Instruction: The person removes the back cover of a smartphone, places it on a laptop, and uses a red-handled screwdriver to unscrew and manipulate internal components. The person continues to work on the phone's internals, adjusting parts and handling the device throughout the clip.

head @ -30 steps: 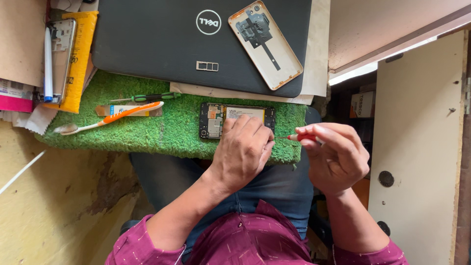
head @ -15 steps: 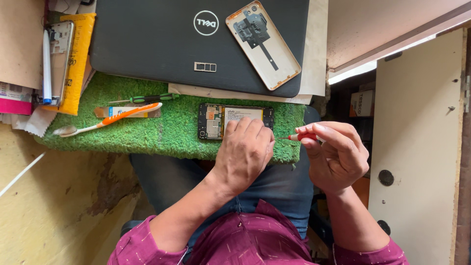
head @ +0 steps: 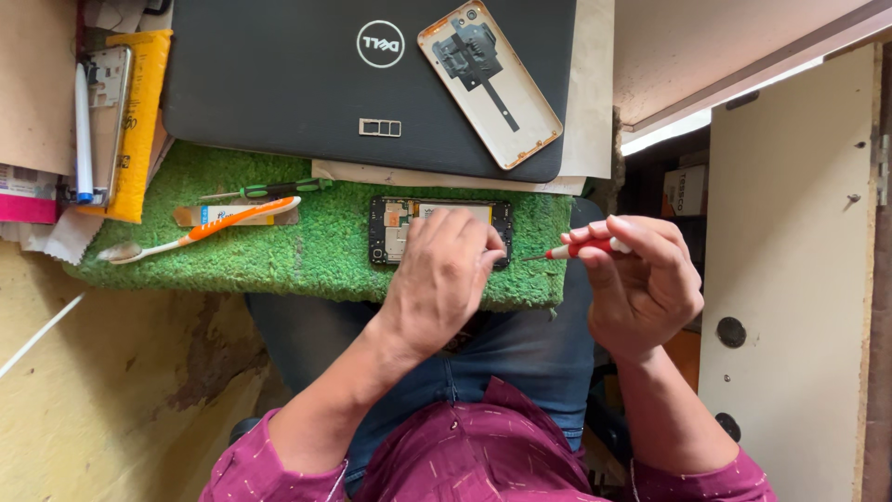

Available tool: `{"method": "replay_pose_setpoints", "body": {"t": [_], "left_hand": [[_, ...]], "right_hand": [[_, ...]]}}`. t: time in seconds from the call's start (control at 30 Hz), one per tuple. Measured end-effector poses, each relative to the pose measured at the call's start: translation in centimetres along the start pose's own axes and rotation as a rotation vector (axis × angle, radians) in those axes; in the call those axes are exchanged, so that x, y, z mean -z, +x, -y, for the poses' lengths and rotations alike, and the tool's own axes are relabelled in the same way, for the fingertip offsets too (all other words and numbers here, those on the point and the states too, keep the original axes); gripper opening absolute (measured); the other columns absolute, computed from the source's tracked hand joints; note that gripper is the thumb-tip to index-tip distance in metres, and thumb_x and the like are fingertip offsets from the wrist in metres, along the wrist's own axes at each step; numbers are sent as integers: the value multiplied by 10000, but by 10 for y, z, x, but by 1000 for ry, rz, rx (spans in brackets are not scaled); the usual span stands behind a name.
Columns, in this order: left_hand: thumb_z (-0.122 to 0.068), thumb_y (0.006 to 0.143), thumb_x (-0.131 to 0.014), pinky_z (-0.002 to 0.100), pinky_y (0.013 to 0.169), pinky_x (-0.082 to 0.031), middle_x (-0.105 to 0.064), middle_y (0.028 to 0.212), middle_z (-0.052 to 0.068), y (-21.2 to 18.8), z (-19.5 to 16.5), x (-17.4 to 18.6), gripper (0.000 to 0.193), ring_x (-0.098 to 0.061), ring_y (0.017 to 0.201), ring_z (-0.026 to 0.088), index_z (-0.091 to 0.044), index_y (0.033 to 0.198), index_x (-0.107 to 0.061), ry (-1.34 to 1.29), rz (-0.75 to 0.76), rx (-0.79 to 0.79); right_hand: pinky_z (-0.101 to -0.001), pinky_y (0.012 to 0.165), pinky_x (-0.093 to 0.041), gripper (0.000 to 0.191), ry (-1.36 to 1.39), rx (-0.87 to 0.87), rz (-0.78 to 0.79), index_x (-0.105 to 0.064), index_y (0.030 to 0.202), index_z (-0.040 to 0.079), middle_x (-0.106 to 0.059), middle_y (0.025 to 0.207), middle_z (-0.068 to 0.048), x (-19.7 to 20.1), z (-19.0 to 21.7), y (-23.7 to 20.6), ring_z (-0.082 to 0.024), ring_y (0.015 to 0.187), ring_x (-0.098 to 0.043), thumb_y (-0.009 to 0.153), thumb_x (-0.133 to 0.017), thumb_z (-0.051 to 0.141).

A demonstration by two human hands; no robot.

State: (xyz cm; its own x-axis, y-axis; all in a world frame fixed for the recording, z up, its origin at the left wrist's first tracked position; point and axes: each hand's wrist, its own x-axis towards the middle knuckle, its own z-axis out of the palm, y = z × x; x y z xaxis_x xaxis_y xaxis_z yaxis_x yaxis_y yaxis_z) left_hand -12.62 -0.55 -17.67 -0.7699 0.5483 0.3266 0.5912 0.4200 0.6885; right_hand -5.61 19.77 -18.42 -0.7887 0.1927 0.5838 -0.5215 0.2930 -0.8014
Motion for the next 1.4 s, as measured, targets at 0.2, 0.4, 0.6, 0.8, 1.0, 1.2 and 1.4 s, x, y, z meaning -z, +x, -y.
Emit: {"method": "replay_pose_setpoints", "body": {"t": [0.2, 0.4, 0.6, 0.8, 1.0, 1.2, 1.4], "left_hand": [[-130, 921, -722, 421, 845, -419, -634, 960, 78, 1, -1, 5, 80, -591, 940, 289, -79, 944, -664, -42, -13, 11], [-118, 878, -750, 427, 836, -419, -629, 938, 77, 0, -1, 6, 92, -594, 942, 290, -79, 914, -674, -24, -21, -6], [-104, 852, -764, 425, 830, -417, -631, 927, 68, -3, -2, 6, 97, -596, 935, 284, -80, 900, -683, -18, -12, -15], [-107, 836, -787, 423, 828, -413, -639, 935, 62, -2, -2, 5, 124, -599, 937, 278, -82, 909, -689, -17, -3, -20], [-120, 805, -806, 422, 847, -417, -643, 947, 59, -3, -3, 5, 174, -607, 963, 273, -77, 934, -697, -19, -2, -42], [-151, 824, -803, 425, 859, -423, -638, 938, 67, -4, -6, 1, 194, -604, 955, 276, -65, 968, -706, -46, 7, -72], [-138, 862, -785, 413, 832, -415, -620, 870, 43, -2, -4, 2, 81, -603, 900, 256, -99, 878, -716, -44, -27, -77]], "right_hand": [[-393, 884, -696, 258, 53, -99, -20, -584, 1340, -18, -598, 1184, -120, -5, -8, -4, -194, 1022, -718, 1089, -627, -51], [-387, 869, -650, 262, 64, -99, -7, -578, 1353, -10, -602, 1176, -114, -5, -10, -4, -187, 1020, -718, 1098, -625, -50], [-388, 866, -682, 265, 52, -107, -8, -576, 1352, -12, -605, 1173, -114, -6, -9, -6, -184, 1021, -720, 1095, -627, -45], [-388, 857, -650, 267, 70, -107, -11, -577, 1355, -9, -602, 1175, -105, -5, -12, -6, -182, 1029, -718, 1095, -632, -36], [-394, 852, -682, 268, 97, -131, -38, -573, 1364, -11, -604, 1174, -103, -4, -13, -7, -184, 1033, -717, 1103, -635, -20], [-408, 865, -701, 289, 130, -136, -59, -566, 1394, -5, -610, 1183, -105, -4, -9, -11, -184, 1033, -710, 1113, -636, 2], [-412, 917, -679, 269, 114, -99, -133, -558, 1378, 7, -640, 1188, -118, 4, -15, -13, -189, 1012, -728, 1127, -654, 7]]}}
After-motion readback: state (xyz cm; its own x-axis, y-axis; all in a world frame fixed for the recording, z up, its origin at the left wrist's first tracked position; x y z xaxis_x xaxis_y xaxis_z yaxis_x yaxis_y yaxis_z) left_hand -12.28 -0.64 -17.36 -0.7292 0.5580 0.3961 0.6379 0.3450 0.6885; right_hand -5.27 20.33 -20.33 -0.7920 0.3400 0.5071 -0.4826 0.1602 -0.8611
